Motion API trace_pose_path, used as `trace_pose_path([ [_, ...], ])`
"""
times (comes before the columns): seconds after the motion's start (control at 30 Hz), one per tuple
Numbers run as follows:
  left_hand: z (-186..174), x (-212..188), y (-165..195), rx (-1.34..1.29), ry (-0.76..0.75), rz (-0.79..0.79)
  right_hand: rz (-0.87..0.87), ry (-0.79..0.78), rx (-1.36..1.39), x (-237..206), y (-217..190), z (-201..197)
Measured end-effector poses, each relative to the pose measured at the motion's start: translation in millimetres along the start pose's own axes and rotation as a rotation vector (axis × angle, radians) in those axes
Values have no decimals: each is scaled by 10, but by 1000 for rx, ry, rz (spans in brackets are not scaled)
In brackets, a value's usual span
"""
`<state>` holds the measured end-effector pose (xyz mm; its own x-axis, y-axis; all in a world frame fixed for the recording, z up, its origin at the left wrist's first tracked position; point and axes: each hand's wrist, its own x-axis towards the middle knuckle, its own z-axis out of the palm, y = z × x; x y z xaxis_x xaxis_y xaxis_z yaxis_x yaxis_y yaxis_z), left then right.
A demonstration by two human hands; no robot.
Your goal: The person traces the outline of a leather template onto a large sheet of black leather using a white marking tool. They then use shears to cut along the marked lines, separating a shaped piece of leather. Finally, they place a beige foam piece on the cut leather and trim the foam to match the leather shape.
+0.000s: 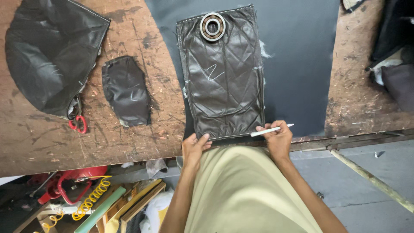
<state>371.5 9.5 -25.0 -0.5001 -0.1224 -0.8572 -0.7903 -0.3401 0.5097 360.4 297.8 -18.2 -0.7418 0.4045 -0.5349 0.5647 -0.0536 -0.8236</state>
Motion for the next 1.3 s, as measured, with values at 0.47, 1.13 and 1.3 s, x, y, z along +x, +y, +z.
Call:
trace_pose_path([
  [0.47, 97, -123, 227, 343, 241, 129, -139, 109, -438, -100, -459, 170],
  [1.13, 132, -208, 442, 748, 424, 306, -217, 46, -572, -93, -604, 161],
  [1.3, 87, -310, 490, 937, 441, 497, -215, 36, -613, -101, -576, 124],
])
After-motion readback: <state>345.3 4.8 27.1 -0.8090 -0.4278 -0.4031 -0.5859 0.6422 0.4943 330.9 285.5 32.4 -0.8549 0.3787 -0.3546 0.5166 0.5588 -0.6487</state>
